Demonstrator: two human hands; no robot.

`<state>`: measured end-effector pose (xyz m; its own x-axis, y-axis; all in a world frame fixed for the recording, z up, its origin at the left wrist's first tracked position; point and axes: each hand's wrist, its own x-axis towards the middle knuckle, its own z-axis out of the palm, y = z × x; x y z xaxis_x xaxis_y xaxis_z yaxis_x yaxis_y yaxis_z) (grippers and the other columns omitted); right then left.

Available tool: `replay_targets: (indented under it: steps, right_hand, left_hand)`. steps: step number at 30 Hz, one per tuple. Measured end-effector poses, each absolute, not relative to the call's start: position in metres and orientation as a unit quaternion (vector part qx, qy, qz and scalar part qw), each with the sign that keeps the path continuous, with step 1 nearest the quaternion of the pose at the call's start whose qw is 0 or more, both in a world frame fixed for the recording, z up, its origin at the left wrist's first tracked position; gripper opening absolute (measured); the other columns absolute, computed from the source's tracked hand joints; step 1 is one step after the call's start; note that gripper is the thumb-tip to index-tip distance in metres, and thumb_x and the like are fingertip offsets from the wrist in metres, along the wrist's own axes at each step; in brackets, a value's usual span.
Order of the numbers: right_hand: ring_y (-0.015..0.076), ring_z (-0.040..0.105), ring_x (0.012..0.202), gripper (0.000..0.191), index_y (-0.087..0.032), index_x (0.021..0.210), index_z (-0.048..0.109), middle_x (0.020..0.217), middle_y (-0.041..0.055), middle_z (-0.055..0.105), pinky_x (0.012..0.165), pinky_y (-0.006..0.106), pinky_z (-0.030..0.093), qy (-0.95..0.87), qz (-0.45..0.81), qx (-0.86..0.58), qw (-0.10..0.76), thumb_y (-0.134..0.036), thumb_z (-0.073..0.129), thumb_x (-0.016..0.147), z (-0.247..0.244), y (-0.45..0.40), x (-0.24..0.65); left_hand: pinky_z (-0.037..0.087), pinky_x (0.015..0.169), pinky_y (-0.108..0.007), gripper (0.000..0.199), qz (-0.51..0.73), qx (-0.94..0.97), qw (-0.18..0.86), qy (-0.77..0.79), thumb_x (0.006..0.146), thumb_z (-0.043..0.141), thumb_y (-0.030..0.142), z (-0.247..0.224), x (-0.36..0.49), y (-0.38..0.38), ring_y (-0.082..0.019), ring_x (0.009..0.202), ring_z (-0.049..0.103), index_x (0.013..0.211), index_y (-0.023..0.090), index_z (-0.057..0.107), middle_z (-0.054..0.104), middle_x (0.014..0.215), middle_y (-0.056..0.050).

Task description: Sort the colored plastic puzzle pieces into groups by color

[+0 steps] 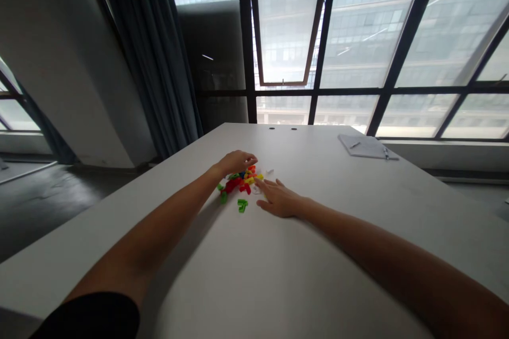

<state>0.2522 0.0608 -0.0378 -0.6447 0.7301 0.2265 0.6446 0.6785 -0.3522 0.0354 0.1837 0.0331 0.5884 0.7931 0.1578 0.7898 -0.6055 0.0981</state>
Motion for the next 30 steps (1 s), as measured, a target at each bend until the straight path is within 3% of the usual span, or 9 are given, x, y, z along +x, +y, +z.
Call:
replay_targets:
  steps: [5, 9, 13, 15, 17, 20, 24, 27, 30]
  right_hand:
    - [0.0342, 0.047, 0.14, 0.068, -0.014, 0.156, 0.035, 0.152, 0.0198, 0.049, 0.116, 0.053, 0.037, -0.895, 0.076, -0.376, 0.228, -0.043, 0.053, 0.097, -0.037, 0.047, 0.273]
    - [0.0305, 0.059, 0.119, 0.038, -0.017, 0.13, 0.06, 0.127, 0.0161, 0.065, 0.105, 0.049, 0.046, -0.888, 0.034, -0.396, 0.232, -0.033, 0.052, 0.097, -0.034, 0.019, 0.307]
    - [0.0276, 0.061, 0.102, 0.024, -0.02, 0.108, 0.068, 0.108, 0.0129, 0.069, 0.096, 0.046, 0.049, -0.894, 0.026, -0.389, 0.221, -0.033, 0.05, 0.099, -0.027, 0.004, 0.323]
    - [0.0284, 0.061, 0.106, 0.029, -0.021, 0.113, 0.069, 0.112, 0.0134, 0.069, 0.098, 0.047, 0.048, -0.902, 0.036, -0.379, 0.203, -0.038, 0.05, 0.1, -0.024, 0.006, 0.318]
    - [0.0313, 0.057, 0.122, 0.04, -0.024, 0.131, 0.064, 0.131, 0.014, 0.065, 0.106, 0.051, 0.042, -0.919, 0.054, -0.351, 0.173, -0.046, 0.05, 0.101, -0.023, 0.011, 0.307]
    - [0.0351, 0.04, 0.145, 0.058, -0.033, 0.155, 0.042, 0.159, 0.0087, 0.044, 0.118, 0.058, 0.027, -0.933, 0.086, -0.32, 0.136, -0.055, 0.047, 0.101, -0.024, 0.017, 0.294]
    - [0.0323, 0.026, 0.154, 0.065, -0.029, 0.16, 0.033, 0.166, 0.0084, 0.032, 0.125, 0.055, 0.015, -0.936, 0.103, -0.319, 0.103, -0.059, 0.042, 0.103, -0.028, 0.007, 0.301]
    - [0.0301, 0.024, 0.155, 0.063, -0.029, 0.16, 0.032, 0.167, 0.0064, 0.028, 0.126, 0.052, 0.016, -0.944, 0.103, -0.301, 0.084, -0.056, 0.042, 0.104, -0.027, -0.009, 0.328]
    - [0.027, 0.04, 0.147, 0.048, -0.036, 0.153, 0.046, 0.159, 0.0014, 0.045, 0.122, 0.047, 0.031, -0.945, 0.077, -0.303, 0.1, -0.046, 0.046, 0.105, -0.026, -0.014, 0.373]
  left_hand:
    - [0.039, 0.112, -0.035, 0.063, 0.085, 0.916, 0.011, 0.392, 0.098, 0.041, 0.063, 0.009, 0.062, 0.18, -0.029, 0.136, 0.052, 0.142, 0.021, 0.059, 0.057, 0.149, -0.011]
    - [0.04, 0.111, -0.034, 0.059, 0.055, 0.936, 0.033, 0.346, 0.093, 0.055, 0.061, -0.01, 0.076, 0.175, -0.028, 0.13, 0.057, 0.136, 0.021, 0.063, 0.063, 0.142, -0.011]
    - [0.035, 0.115, -0.035, 0.037, 0.09, 0.939, 0.02, 0.331, 0.1, 0.048, 0.048, -0.004, 0.059, 0.169, -0.026, 0.126, 0.057, 0.117, 0.026, 0.072, 0.07, 0.13, -0.007]
    - [0.034, 0.116, -0.038, 0.036, 0.122, 0.931, 0.002, 0.344, 0.101, 0.045, 0.046, 0.006, 0.048, 0.165, -0.027, 0.122, 0.058, 0.105, 0.025, 0.074, 0.072, 0.121, -0.008]
    - [0.035, 0.115, -0.042, 0.038, 0.145, 0.921, -0.01, 0.361, 0.103, 0.043, 0.045, 0.014, 0.044, 0.159, -0.029, 0.118, 0.059, 0.105, 0.023, 0.074, 0.072, 0.118, -0.01]
    - [0.038, 0.113, -0.043, 0.044, 0.162, 0.916, -0.013, 0.368, 0.105, 0.038, 0.046, 0.017, 0.052, 0.136, -0.03, 0.122, 0.058, 0.122, 0.022, 0.07, 0.07, 0.128, -0.011]
    - [0.034, 0.119, -0.042, 0.053, 0.153, 0.931, -0.017, 0.331, 0.107, 0.031, 0.05, -0.003, 0.067, 0.086, -0.026, 0.139, 0.048, 0.146, 0.022, 0.054, 0.057, 0.148, -0.007]
    - [0.031, 0.121, -0.046, 0.055, 0.13, 0.949, -0.053, 0.281, 0.106, 0.034, 0.054, -0.019, 0.067, 0.058, -0.028, 0.144, 0.043, 0.149, 0.024, 0.051, 0.052, 0.153, -0.008]
    - [0.035, 0.119, -0.046, 0.048, 0.131, 0.952, -0.077, 0.267, 0.106, 0.038, 0.05, -0.023, 0.058, 0.057, -0.028, 0.139, 0.049, 0.142, 0.026, 0.059, 0.061, 0.144, -0.007]
